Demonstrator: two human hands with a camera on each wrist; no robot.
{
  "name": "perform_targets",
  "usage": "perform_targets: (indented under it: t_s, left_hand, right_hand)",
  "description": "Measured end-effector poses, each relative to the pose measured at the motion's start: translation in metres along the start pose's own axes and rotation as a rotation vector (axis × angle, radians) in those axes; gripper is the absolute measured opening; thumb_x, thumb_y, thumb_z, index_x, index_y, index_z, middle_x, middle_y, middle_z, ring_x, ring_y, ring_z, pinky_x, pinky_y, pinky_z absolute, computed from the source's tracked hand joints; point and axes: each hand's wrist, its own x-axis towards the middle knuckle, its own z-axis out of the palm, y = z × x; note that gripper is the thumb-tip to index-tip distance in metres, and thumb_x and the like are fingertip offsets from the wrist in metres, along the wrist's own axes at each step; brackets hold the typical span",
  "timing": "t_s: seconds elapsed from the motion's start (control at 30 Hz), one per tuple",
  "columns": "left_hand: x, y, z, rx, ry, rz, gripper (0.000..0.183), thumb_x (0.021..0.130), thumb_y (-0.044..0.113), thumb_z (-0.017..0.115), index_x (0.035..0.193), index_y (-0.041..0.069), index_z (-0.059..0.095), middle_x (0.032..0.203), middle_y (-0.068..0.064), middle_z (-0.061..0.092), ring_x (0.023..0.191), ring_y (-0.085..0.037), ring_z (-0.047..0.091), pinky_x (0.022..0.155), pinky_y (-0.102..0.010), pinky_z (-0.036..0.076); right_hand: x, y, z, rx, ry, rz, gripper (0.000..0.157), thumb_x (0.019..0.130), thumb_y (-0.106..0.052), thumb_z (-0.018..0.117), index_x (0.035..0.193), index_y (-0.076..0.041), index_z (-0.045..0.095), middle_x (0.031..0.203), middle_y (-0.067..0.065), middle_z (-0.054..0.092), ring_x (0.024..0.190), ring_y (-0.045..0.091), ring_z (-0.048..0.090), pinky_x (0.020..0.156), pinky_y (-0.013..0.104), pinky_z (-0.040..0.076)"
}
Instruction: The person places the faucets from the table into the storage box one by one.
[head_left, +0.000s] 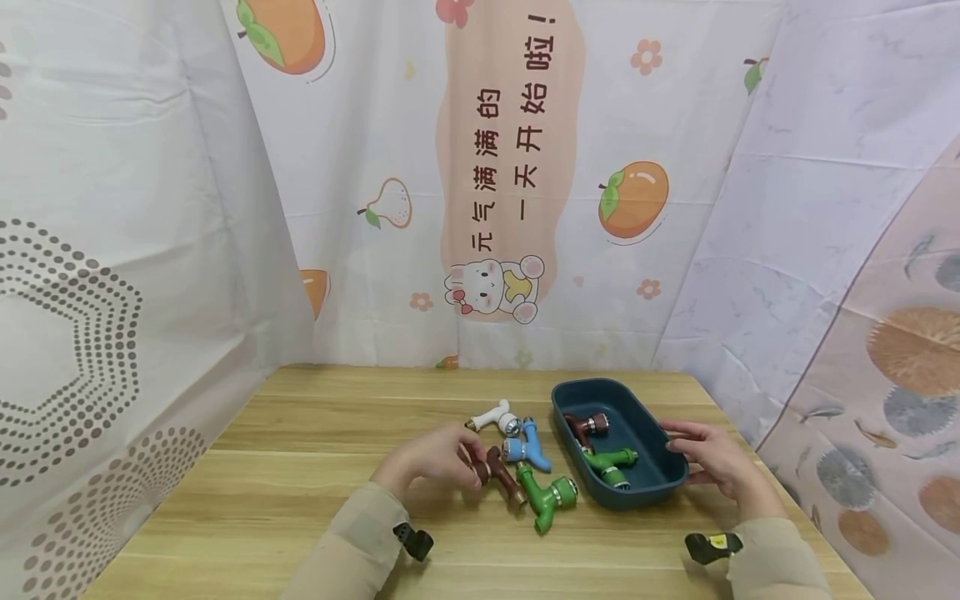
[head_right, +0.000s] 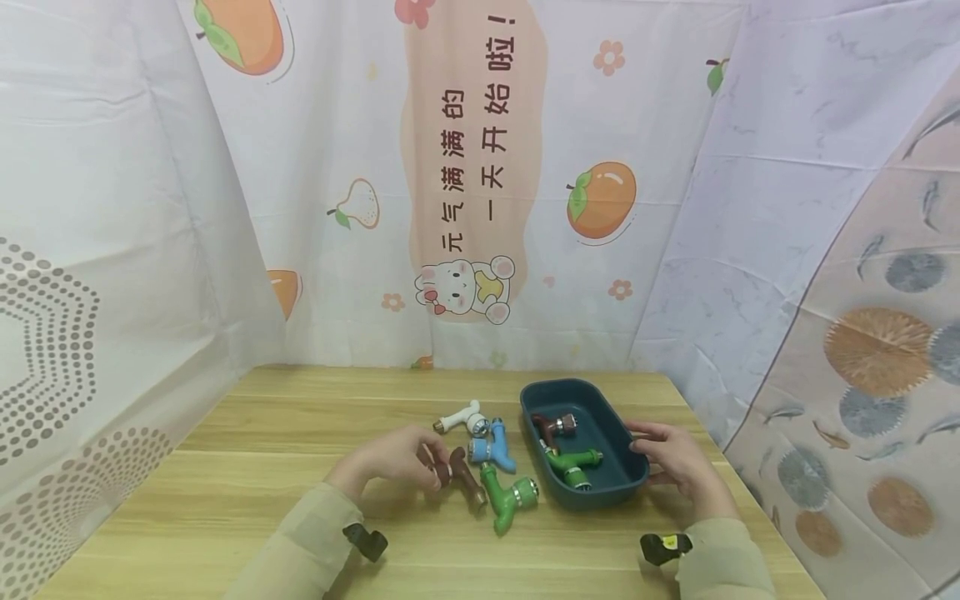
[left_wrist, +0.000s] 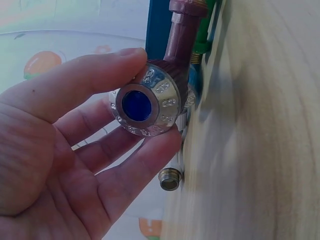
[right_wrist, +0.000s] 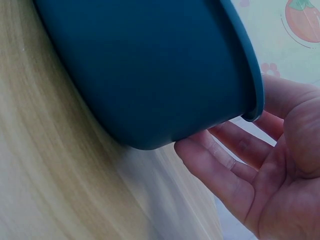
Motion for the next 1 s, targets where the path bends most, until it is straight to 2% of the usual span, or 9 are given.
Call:
perform_targets:
  t_s: [0.53, 1.0]
  left_hand:
    - [-0.002, 0.0, -0.012, -0.059, 0.047, 0.041, 0.025, 0.076, 0.017, 0.086, 0.097, 0.019, 0.074, 0.09, 0.006, 0.07, 0.085, -0.015, 0.065, 0.072, -0.032, 0.053]
    - [-0.003, 0.001, -0.022, -0.128, 0.15, 0.107, 0.022, 0.078, 0.014, 0.085, 0.097, 0.019, 0.073, 0.098, 0.002, 0.069, 0.087, -0.018, 0.068, 0.075, -0.035, 0.055]
  right_hand:
    - [0.001, 0.001, -0.001, -0.002, 0.0, 0.003, 0.057, 0.098, -0.012, 0.065, 0.149, 0.006, 0.044, 0.138, 0.03, 0.056, 0.101, 0.023, 0.068, 0.072, 0.051, 0.06]
    - [0.001, 0.001, 0.0, 0.006, 0.0, 0.0, 0.057, 0.098, -0.012, 0.065, 0.148, 0.006, 0.044, 0.136, 0.028, 0.058, 0.099, 0.022, 0.069, 0.071, 0.051, 0.06]
